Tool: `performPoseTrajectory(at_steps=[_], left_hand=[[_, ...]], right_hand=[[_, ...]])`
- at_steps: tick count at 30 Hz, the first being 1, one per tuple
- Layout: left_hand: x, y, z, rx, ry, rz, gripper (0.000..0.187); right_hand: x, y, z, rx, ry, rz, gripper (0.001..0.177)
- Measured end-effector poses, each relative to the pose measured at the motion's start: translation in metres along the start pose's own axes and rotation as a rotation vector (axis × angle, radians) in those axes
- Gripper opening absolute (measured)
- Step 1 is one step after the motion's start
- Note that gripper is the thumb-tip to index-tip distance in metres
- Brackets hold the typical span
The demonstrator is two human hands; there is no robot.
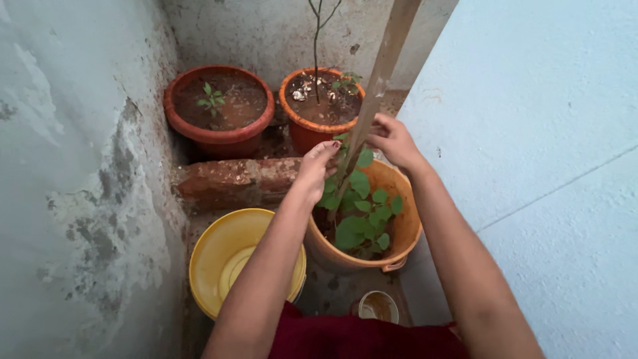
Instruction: The person prepares a mixture in a bucket, ties a plant to a wooden stake using a piece of string, and clears soil around a small plant in a pot by hand.
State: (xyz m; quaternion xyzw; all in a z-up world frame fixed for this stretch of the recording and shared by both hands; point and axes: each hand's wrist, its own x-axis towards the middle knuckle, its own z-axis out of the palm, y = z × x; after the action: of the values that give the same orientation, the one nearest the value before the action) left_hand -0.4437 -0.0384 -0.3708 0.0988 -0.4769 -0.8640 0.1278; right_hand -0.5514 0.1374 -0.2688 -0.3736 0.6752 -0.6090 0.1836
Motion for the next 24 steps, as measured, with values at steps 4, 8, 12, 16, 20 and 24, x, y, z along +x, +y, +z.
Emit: performPoseTrajectory(at_steps=[4, 8, 12, 16, 20, 24], left_hand=[[-0.004, 0.012, -0.014, -0.115, -0.009, 0.039, 0.014], [-0.038, 0.059, -0.01, 0.258, 0.044, 0.096, 0.018], [-0.089, 0.096, 0.022, 0.74, 0.14, 0.281, 0.019], [-0.12, 0.115, 0.056, 1.078, 0.248, 0.691, 0.017], [-0.131, 0.12, 0.076, 1.064, 0.166, 1.005, 0.015], [-0.129, 0.117, 0.084, 0.952, 0.062, 0.992, 0.015]], right_hand=[[-0.038, 0.031, 0.015, -0.049, 0.366, -0.226, 0.04], [-0.077, 0.037, 0.046, -0.076, 0.531, -0.324, 0.03], [-0.096, 0.011, 0.078, -0.259, 0.565, -0.448, 0.019], [-0.096, -0.029, 0.085, -0.408, 0.549, -0.487, 0.017], [-0.091, -0.068, 0.078, -0.566, 0.389, -0.434, 0.035], [-0.081, -0.078, 0.069, -0.596, 0.31, -0.413, 0.023]])
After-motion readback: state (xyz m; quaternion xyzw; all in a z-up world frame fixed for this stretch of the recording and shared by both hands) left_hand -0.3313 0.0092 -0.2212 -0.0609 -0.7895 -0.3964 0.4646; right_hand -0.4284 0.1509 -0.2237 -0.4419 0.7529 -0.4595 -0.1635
